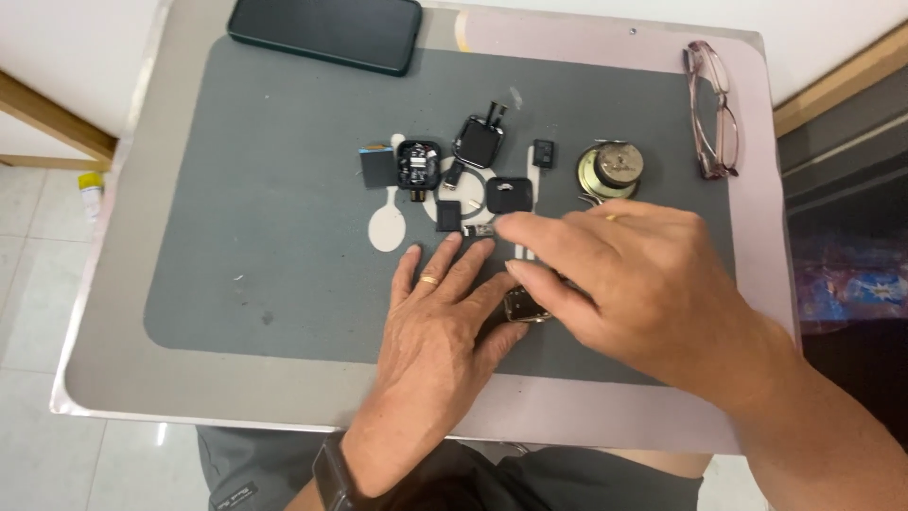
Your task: The person is disassembling a smartwatch, carefully removing internal components like the battery and circuit board using a precision screwdriver.
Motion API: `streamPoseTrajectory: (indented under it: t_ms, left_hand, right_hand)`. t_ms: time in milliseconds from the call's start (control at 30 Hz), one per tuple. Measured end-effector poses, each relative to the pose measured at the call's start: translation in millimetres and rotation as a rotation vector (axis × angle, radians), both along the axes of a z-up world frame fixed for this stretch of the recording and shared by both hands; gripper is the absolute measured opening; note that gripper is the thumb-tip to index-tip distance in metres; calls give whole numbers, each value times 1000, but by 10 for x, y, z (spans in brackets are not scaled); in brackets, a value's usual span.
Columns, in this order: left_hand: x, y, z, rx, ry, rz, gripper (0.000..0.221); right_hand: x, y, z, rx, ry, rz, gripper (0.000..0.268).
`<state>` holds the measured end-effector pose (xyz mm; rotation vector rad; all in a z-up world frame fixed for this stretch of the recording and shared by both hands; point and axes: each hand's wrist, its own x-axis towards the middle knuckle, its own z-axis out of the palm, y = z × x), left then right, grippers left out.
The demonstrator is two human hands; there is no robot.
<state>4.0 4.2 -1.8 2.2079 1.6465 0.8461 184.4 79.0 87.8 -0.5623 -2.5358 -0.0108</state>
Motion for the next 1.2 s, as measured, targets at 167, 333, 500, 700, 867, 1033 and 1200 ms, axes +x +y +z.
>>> streamPoseTrajectory:
  t_ms: [167,333,500,700,867,1033,1200]
  left_hand:
    - [-15,-16,13,28,-27,-16,40]
    - [-21,-13,3,27,-37,-16,39]
    - [-22,-14,20,27,-55,-20,41]
    - [-30,-21,41,27,-72,-24,39]
    - [-30,-25,65,23,-69,-28,40]
    - [-30,-21,46,20,-70,-29,40]
    - [-28,-19,41,19,-75,-29,40]
  right_hand:
    - [-17,-32,106,17,-92,-53,34]
    - [0,-29,29,26,-90,-69,25]
    - [-27,-18,115,48,-81,-79,27]
    - [18,-2,42,-75,-56,-29,21]
    - [40,33,70,-128,-80,20,44]
    - [35,27,41,-63,-47,-7,22]
    - [54,43,72,-122,-77,7,36]
